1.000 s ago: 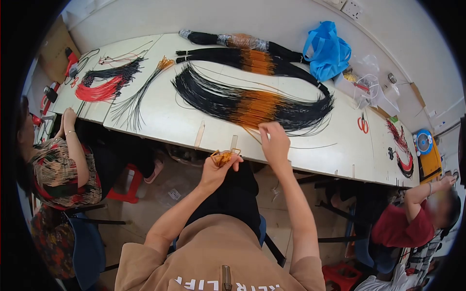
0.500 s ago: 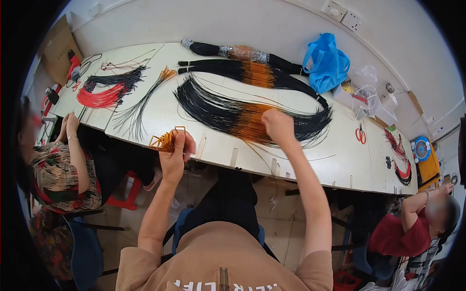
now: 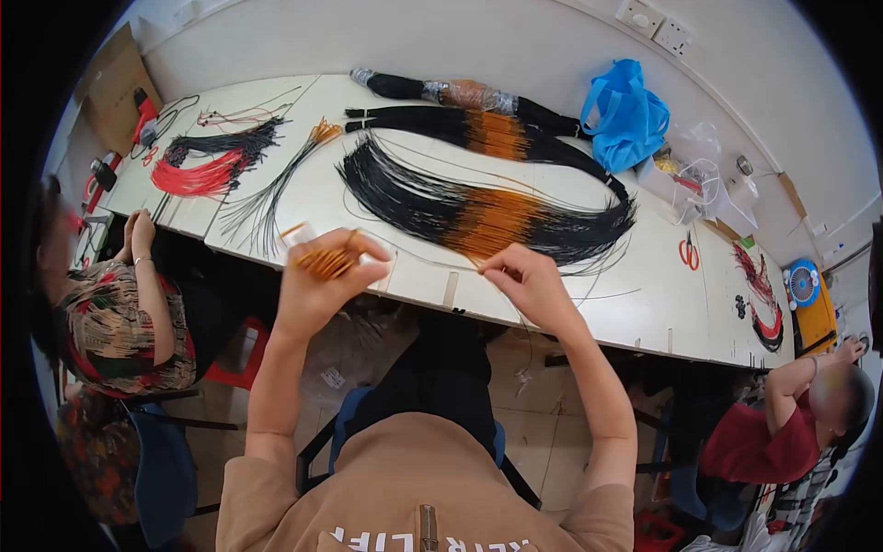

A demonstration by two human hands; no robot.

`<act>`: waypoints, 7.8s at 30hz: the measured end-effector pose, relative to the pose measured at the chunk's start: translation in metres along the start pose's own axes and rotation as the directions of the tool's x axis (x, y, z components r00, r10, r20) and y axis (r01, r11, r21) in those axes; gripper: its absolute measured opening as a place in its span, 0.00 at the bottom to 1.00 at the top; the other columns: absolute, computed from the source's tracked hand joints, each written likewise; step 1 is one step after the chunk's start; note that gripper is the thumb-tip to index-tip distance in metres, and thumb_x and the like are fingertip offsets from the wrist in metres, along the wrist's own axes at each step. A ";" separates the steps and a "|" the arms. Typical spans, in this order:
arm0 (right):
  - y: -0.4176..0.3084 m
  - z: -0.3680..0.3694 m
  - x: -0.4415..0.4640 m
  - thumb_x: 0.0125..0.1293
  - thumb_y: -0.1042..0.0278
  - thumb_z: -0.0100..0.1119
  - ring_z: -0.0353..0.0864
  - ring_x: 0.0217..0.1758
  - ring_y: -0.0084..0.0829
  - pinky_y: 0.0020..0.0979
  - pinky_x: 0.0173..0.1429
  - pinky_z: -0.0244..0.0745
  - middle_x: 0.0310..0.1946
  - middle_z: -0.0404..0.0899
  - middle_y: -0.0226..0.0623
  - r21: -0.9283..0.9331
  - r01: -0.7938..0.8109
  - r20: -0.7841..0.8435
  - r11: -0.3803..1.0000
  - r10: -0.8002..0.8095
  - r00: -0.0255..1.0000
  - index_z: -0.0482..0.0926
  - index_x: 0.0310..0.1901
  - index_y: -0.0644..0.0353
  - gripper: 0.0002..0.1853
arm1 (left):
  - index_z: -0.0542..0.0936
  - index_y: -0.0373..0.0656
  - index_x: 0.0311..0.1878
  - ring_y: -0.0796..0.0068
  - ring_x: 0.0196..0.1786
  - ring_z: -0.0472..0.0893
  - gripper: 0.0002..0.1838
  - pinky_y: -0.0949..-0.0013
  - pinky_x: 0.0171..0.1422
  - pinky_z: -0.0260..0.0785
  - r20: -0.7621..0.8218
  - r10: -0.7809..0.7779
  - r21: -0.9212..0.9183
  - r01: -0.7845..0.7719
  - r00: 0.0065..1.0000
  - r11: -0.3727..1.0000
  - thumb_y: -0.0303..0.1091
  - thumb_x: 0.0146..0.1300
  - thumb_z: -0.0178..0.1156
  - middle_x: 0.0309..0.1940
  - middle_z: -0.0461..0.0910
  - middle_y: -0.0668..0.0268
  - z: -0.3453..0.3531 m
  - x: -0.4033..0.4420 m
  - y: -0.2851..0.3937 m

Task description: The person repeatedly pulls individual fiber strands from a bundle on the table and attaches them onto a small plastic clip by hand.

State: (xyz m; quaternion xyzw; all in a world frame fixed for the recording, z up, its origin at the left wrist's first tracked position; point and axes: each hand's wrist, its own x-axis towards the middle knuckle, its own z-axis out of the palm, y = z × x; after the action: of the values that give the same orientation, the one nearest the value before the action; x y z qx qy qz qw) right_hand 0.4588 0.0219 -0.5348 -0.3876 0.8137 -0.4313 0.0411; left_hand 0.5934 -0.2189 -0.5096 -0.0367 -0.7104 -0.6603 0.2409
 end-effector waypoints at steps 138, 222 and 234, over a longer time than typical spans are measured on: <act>0.056 0.071 -0.043 0.62 0.76 0.62 0.67 0.26 0.20 0.20 0.33 0.64 0.26 0.77 0.29 0.226 -0.282 -0.039 0.932 0.298 0.954 0.81 0.32 0.67 0.04 | 0.78 0.31 0.25 0.78 0.20 0.65 0.17 0.74 0.28 0.61 0.220 -0.529 0.375 0.430 0.819 0.821 0.36 0.56 0.72 0.17 0.72 0.67 0.014 -0.010 -0.131; 0.064 0.149 -0.138 0.67 0.73 0.61 0.82 0.42 0.27 0.25 0.53 0.77 0.37 0.82 0.38 0.857 -0.434 0.225 0.279 0.553 0.802 0.78 0.43 0.65 0.06 | 0.86 0.34 0.40 0.90 0.17 0.60 0.11 0.82 0.18 0.47 0.234 -0.714 -0.222 0.751 0.661 0.622 0.34 0.65 0.62 0.25 0.82 0.67 0.090 -0.062 -0.130; 0.042 0.108 -0.097 0.68 0.73 0.59 0.79 0.31 0.23 0.21 0.36 0.75 0.33 0.81 0.38 0.775 -0.480 0.106 0.411 0.664 0.740 0.80 0.41 0.67 0.06 | 0.85 0.33 0.32 0.82 0.20 0.70 0.10 0.80 0.27 0.64 0.052 -0.562 0.004 0.563 0.825 0.826 0.32 0.61 0.67 0.20 0.80 0.68 0.072 -0.054 -0.132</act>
State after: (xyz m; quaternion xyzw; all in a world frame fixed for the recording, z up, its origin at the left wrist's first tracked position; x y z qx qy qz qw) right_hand 0.5443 0.0280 -0.6592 0.0210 0.6340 -0.7295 0.2558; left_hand 0.5709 -0.1524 -0.6531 0.1561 -0.6917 -0.7049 0.0175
